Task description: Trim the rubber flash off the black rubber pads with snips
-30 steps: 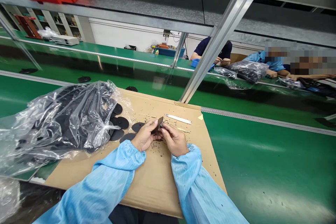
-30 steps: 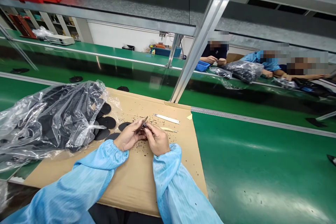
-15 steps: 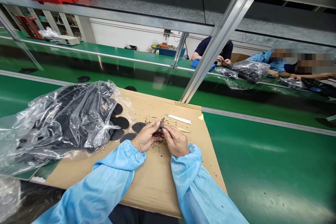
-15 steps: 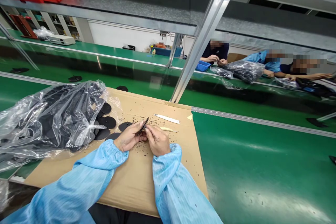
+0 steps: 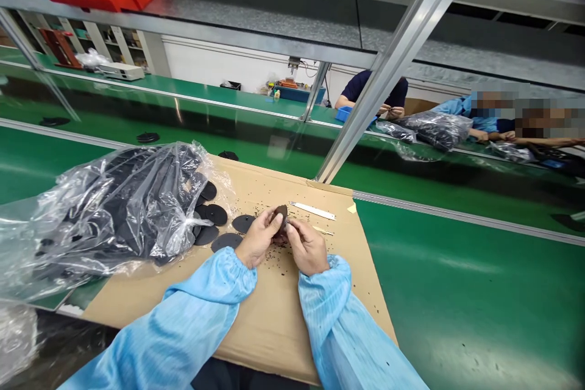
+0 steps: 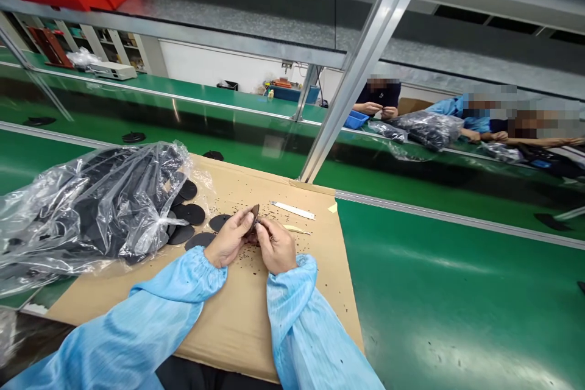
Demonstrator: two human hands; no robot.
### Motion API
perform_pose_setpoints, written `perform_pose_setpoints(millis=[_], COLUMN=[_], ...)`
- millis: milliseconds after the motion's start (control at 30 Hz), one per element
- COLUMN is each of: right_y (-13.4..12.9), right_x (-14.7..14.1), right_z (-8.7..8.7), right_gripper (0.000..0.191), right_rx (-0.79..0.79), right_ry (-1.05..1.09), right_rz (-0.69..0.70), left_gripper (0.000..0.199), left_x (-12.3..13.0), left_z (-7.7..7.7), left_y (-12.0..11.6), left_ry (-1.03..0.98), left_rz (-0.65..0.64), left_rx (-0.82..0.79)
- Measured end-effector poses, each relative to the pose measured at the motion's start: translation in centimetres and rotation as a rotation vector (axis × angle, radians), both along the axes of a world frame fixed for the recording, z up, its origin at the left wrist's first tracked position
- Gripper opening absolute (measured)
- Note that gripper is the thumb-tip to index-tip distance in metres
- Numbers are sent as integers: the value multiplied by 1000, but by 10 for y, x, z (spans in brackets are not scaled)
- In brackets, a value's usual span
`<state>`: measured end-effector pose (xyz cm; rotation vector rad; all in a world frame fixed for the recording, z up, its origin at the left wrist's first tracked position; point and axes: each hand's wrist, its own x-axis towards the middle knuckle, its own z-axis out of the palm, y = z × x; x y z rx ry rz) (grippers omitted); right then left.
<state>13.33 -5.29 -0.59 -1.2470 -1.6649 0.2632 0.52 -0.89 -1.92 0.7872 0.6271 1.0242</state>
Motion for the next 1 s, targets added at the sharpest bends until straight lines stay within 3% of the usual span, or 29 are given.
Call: perform_pose_setpoints(millis=[133,233,300,367,467,567,633,700,833,933,1000], right_y=[-1,8,24,48,92,124,128,115,57,20,7], right_x=[-6,-6,1,14,35,42,35,19,-12,-25,-28], right_z=[-7,-10,-2,17,60,97,105,98,62,35,18], right_gripper=[37,42,43,38,29,48,57,47,27,26,38], right_rx=[-198,-358,-428,-439,-308,-206,-188,-175,-192,-174,-156], right_ry=[195,442,507,382,-93,-379,-408,-406,-337,-101,93], right_rz=[59,-52,-147,-243,-407,-460,-413,-356,-193,-95,-52], left_gripper=[60,61,63,63,59,56,53,50,46,43,45], left_x=[4,5,4,4,5,5,5,5,3,-1,-5], left_z=[-7,-11,-14,-16,-19,-20,-19,-17,-9,1,6], left_y=[3,7,10,11,12,12,11,10,6,-1,-6], left_ry=[41,87,145,220,269,280,302,330,243,134,134], left_rz=[141,184,235,292,318,298,289,279,205,94,-14], left_rx=[169,189,173,186,221,217,216,222,278,376,414])
